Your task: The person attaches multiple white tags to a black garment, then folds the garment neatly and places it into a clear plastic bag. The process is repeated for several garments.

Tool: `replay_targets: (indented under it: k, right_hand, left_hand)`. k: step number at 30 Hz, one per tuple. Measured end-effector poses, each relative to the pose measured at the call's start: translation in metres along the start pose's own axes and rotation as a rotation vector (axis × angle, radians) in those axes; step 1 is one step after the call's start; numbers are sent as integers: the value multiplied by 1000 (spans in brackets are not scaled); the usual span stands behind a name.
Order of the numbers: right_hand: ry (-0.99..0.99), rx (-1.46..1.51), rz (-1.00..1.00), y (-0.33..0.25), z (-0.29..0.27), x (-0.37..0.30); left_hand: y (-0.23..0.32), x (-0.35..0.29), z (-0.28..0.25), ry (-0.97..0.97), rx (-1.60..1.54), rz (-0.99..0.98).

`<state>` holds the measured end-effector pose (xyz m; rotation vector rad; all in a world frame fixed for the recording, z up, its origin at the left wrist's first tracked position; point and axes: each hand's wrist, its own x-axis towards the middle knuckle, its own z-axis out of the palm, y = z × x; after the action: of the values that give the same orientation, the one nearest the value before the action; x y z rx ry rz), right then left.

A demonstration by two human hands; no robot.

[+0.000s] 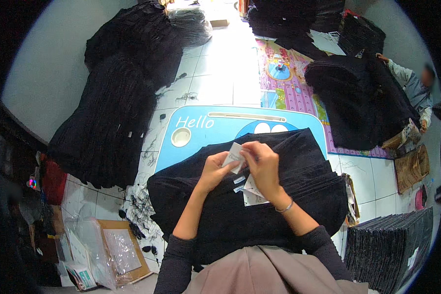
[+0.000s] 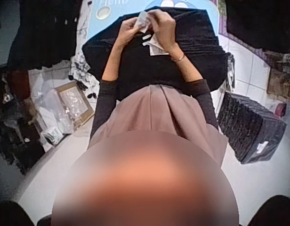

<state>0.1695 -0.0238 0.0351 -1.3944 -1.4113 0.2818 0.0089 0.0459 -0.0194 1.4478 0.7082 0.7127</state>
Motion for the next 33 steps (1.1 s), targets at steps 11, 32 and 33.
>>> replay_targets:
  k: [11,32,33]
  right_hand:
    - [45,179,79,13,5,1]
    - [-214,131,83,15,-40,37]
    - [-93,144,56,14,-39,34]
  left_hand:
    - [11,-3,7,-41,-368,73]
    - [5,4,-2,34,-451,-162]
    - [5,5,-2,45,-493,-201]
